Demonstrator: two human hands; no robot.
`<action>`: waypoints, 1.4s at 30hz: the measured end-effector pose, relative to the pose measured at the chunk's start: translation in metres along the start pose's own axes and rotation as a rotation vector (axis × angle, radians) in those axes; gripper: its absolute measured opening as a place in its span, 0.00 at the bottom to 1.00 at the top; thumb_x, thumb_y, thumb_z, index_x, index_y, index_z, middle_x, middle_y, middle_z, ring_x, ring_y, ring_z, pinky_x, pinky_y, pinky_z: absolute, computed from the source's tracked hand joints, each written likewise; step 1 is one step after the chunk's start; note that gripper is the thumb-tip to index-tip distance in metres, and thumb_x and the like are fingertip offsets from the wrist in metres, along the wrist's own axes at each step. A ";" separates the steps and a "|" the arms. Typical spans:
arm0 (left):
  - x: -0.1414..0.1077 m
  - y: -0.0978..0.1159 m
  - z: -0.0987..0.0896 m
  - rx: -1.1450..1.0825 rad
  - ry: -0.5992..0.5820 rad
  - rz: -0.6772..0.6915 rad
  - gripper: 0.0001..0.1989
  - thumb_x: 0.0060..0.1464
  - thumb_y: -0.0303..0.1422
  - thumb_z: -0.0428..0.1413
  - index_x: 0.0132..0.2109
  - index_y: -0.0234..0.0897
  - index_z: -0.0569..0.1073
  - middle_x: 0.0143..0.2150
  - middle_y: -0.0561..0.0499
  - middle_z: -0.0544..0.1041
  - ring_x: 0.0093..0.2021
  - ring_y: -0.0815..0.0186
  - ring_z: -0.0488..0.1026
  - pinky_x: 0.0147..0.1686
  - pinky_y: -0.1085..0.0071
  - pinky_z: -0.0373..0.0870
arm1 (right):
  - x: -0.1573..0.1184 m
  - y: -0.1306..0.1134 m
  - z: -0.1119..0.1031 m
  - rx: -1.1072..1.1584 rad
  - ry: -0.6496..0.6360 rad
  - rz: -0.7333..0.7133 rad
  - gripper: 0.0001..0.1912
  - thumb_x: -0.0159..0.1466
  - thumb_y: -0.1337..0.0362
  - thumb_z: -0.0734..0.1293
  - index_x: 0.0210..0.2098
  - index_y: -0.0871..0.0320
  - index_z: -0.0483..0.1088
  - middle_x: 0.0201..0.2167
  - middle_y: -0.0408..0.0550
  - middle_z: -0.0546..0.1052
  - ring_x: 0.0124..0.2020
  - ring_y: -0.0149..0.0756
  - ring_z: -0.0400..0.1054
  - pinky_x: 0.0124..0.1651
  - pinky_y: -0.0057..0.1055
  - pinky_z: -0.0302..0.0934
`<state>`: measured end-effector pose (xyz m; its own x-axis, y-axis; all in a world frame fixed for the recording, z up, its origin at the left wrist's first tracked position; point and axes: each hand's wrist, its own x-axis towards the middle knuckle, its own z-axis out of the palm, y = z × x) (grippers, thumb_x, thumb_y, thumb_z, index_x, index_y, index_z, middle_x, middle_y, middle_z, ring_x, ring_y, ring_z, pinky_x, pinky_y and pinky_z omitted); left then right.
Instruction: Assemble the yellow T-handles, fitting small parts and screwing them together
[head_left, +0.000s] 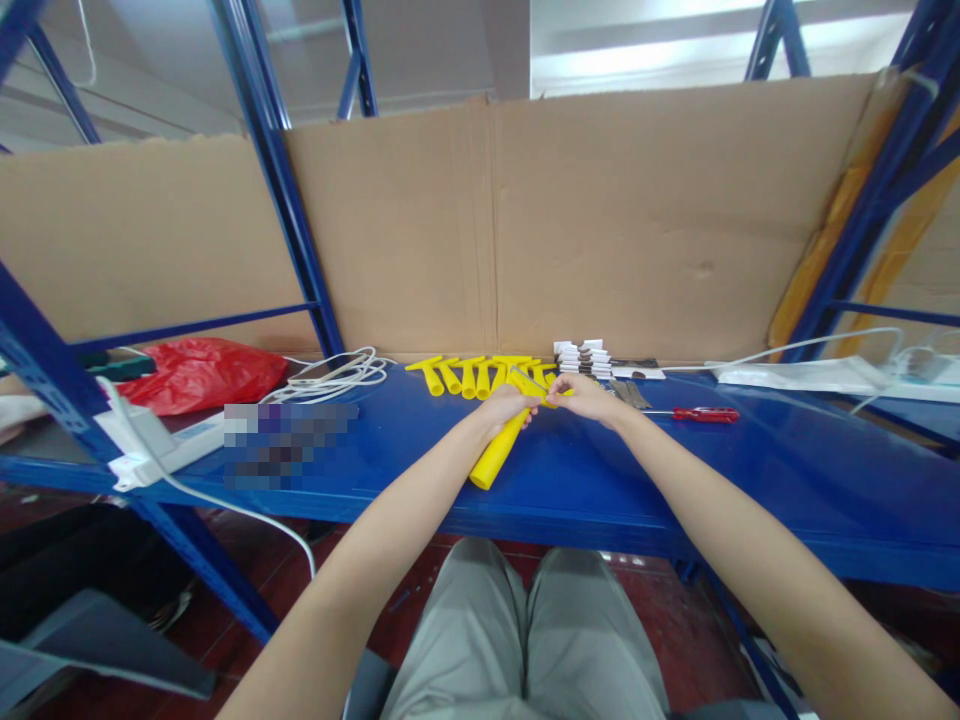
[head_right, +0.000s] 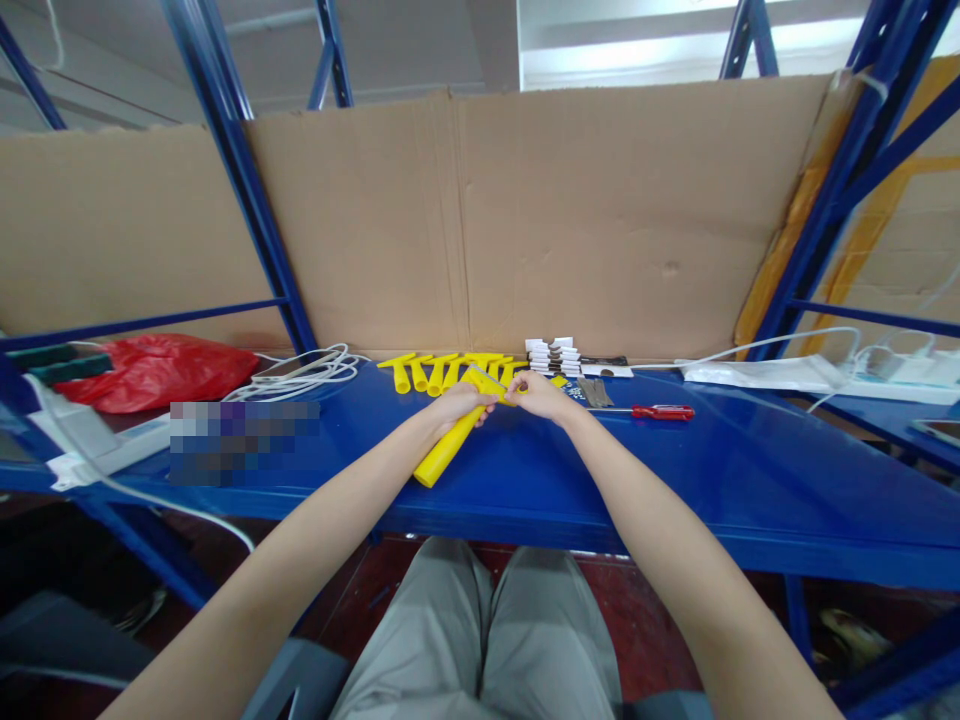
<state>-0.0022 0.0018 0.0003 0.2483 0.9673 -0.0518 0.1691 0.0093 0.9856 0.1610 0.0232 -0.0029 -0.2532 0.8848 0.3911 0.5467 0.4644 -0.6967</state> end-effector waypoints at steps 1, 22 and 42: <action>0.000 0.001 0.000 -0.002 -0.004 0.003 0.13 0.52 0.22 0.53 0.21 0.34 0.65 0.15 0.55 0.64 0.15 0.75 0.59 0.19 0.76 0.58 | 0.000 0.000 0.001 0.034 0.015 0.029 0.01 0.48 0.68 0.66 0.23 0.57 0.69 0.26 0.43 0.73 0.30 0.34 0.65 0.38 0.31 0.59; -0.006 0.011 -0.004 -0.166 -0.052 0.103 0.09 0.51 0.19 0.51 0.25 0.33 0.65 0.17 0.55 0.65 0.15 0.77 0.59 0.19 0.77 0.56 | -0.005 -0.013 -0.001 0.512 -0.050 0.230 0.11 0.47 0.63 0.70 0.30 0.57 0.69 0.27 0.43 0.72 0.28 0.29 0.62 0.29 0.27 0.52; -0.007 0.011 -0.005 -0.218 -0.139 0.090 0.07 0.53 0.19 0.51 0.29 0.32 0.66 0.17 0.57 0.64 0.14 0.78 0.58 0.17 0.78 0.54 | -0.010 -0.020 -0.007 0.562 -0.117 0.176 0.12 0.45 0.62 0.72 0.27 0.57 0.67 0.26 0.42 0.69 0.27 0.29 0.60 0.29 0.28 0.51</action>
<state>-0.0074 -0.0039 0.0124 0.3841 0.9228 0.0308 -0.0656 -0.0060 0.9978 0.1585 0.0050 0.0116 -0.3004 0.9338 0.1946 0.0902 0.2309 -0.9688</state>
